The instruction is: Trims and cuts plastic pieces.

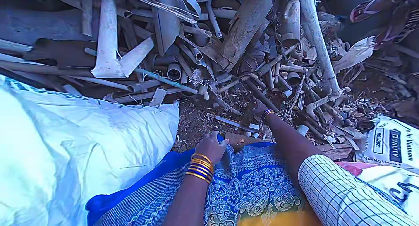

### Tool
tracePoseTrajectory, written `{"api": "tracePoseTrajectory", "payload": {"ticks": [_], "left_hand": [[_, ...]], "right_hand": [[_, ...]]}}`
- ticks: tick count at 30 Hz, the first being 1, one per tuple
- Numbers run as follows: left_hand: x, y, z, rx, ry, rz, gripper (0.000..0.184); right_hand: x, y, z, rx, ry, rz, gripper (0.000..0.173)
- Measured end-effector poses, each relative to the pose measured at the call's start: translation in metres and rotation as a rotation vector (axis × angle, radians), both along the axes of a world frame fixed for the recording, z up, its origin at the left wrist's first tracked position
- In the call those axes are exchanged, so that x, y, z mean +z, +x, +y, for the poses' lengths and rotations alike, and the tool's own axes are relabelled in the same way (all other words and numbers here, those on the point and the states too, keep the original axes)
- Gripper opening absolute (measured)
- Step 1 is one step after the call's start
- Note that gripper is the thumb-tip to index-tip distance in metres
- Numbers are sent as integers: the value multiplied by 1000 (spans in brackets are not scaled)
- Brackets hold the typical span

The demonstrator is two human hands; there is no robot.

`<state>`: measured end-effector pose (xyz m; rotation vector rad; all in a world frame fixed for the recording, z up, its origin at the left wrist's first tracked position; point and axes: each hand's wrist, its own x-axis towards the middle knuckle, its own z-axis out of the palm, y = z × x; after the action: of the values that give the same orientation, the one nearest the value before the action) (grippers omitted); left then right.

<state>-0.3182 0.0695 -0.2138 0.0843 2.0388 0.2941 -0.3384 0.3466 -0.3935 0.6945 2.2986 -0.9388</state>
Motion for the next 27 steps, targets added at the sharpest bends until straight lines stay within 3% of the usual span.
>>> {"api": "tracePoseTrajectory", "payload": {"ticks": [4, 7, 11, 17, 23, 27], "left_hand": [[0, -2, -1, 17, 13, 4, 67], [2, 0, -1, 8, 37, 3, 66], [10, 5, 1, -6, 74, 30, 64], [19, 20, -5, -18, 187, 116, 59], [26, 39, -7, -88, 539, 532, 75], [32, 54, -7, -179, 766, 683, 72]], "right_hand": [[16, -4, -7, 13, 133, -94, 54], [40, 5, -8, -16, 62, -142, 38], [65, 25, -24, 183, 120, -140, 43], [140, 58, -58, 498, 270, 77, 33], [239, 109, -78, 763, 232, 437, 31], [261, 146, -88, 826, 207, 725, 26]]}}
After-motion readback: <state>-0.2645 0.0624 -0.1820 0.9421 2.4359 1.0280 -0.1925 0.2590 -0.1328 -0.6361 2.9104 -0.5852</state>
